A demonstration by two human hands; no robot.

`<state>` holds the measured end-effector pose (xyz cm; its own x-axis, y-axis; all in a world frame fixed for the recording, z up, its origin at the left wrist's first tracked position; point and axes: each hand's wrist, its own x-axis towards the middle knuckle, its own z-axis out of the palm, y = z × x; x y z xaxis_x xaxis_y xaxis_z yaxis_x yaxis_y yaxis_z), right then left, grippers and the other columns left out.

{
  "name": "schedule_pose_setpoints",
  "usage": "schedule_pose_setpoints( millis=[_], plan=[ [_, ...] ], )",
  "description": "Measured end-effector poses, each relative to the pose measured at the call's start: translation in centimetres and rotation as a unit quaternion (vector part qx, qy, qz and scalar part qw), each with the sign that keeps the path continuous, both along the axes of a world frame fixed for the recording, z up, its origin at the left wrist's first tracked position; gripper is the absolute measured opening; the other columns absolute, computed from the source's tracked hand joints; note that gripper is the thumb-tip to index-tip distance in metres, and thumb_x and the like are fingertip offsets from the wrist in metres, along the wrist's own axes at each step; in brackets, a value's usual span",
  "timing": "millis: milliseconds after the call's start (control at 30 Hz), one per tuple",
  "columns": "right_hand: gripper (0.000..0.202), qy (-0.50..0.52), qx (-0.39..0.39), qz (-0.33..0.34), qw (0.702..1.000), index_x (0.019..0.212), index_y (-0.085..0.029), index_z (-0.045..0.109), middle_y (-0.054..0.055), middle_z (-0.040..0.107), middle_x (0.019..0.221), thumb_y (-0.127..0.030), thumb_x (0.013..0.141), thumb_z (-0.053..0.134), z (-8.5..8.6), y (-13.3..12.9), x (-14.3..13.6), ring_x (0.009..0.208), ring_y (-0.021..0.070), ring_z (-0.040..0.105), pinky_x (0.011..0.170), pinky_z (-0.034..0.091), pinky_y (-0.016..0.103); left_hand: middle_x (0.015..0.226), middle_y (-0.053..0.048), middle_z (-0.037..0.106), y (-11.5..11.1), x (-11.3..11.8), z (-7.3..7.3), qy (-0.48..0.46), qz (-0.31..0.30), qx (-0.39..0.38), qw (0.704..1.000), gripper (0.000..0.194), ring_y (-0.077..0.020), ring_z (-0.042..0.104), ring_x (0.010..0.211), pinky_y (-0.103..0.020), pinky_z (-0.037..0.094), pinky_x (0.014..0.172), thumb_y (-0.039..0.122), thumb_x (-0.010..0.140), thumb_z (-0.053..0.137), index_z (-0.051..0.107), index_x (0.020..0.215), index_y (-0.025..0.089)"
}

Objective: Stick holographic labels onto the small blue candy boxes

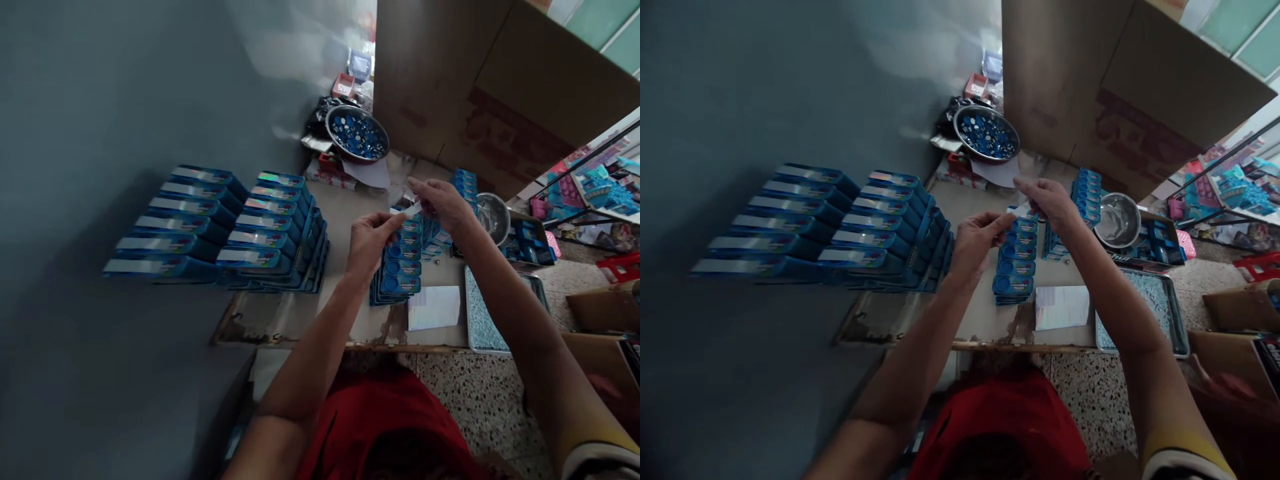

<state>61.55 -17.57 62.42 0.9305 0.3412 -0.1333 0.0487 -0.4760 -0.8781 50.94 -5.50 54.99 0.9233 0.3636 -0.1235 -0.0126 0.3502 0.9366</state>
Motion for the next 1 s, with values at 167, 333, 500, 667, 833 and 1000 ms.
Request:
schedule_pose_setpoints(
  millis=[167,333,500,667,833,1000],
  plan=[
    [0.049,0.015,0.087,-0.033,0.996,0.084,-0.024,0.058,-0.003,0.069,0.067,-0.038,0.057,0.097,-1.9,-1.5,-1.3,0.065,0.0168,0.069,0.062,0.052,0.027,0.059,0.0,0.059,3.4,1.0,0.3,0.037,-0.058,0.078,0.995,0.041,-0.0089,0.046,0.053,-0.023,0.033,0.05,0.049,0.068,0.092,0.067,0.064,0.017],
    [0.04,-0.069,0.018,-0.072,0.995,0.081,-0.025,0.053,-0.006,0.064,0.066,-0.03,0.061,0.088,-4.5,-1.2,-1.5,0.066,0.017,0.067,0.065,0.05,0.028,0.052,-0.001,0.055,6.0,4.0,0.6,0.091,-0.121,0.23,0.961,0.028,-0.0108,0.045,0.051,-0.025,0.031,0.051,0.033,0.073,0.085,0.067,0.058,0.017],
    [0.031,-0.126,-0.07,-0.078,0.987,0.079,-0.024,0.055,-0.005,0.062,0.071,-0.025,0.063,0.081,-6.3,-0.8,-1.3,0.07,0.0153,0.061,0.067,0.044,0.027,0.053,-0.003,0.057,6.5,5.3,-1.1,0.128,-0.15,0.248,0.948,0.027,-0.0121,0.046,0.051,-0.026,0.032,0.051,0.03,0.075,0.084,0.067,0.058,0.017],
    [0.032,-0.117,-0.081,-0.07,0.987,0.082,-0.024,0.055,-0.004,0.064,0.075,-0.027,0.065,0.08,-7.6,-0.6,-1.1,0.074,0.0165,0.061,0.069,0.044,0.027,0.053,-0.002,0.058,6.6,5.4,-2.5,0.136,-0.153,0.224,0.953,0.029,-0.0108,0.047,0.05,-0.024,0.032,0.049,0.032,0.074,0.087,0.067,0.059,0.017],
    [0.033,-0.142,-0.139,-0.073,0.977,0.079,-0.024,0.054,-0.004,0.06,0.076,-0.026,0.067,0.084,-7.1,-0.7,-0.9,0.074,0.0158,0.056,0.068,0.038,0.029,0.056,-0.002,0.059,6.6,5.2,-4.0,0.14,-0.166,0.188,0.958,0.033,-0.0099,0.05,0.051,-0.022,0.034,0.049,0.037,0.073,0.09,0.066,0.064,0.016],
    [0.052,-0.067,-0.143,-0.067,0.985,0.077,-0.024,0.046,-0.005,0.049,0.076,-0.034,0.062,0.095,-8.5,-1.7,1.0,0.078,0.0139,0.048,0.067,0.034,0.027,0.062,0.0,0.058,5.5,5.2,-7.5,0.163,-0.128,0.1,0.973,0.045,-0.007,0.044,0.051,-0.02,0.031,0.048,0.048,0.072,0.094,0.061,0.071,0.017]
  ],
)
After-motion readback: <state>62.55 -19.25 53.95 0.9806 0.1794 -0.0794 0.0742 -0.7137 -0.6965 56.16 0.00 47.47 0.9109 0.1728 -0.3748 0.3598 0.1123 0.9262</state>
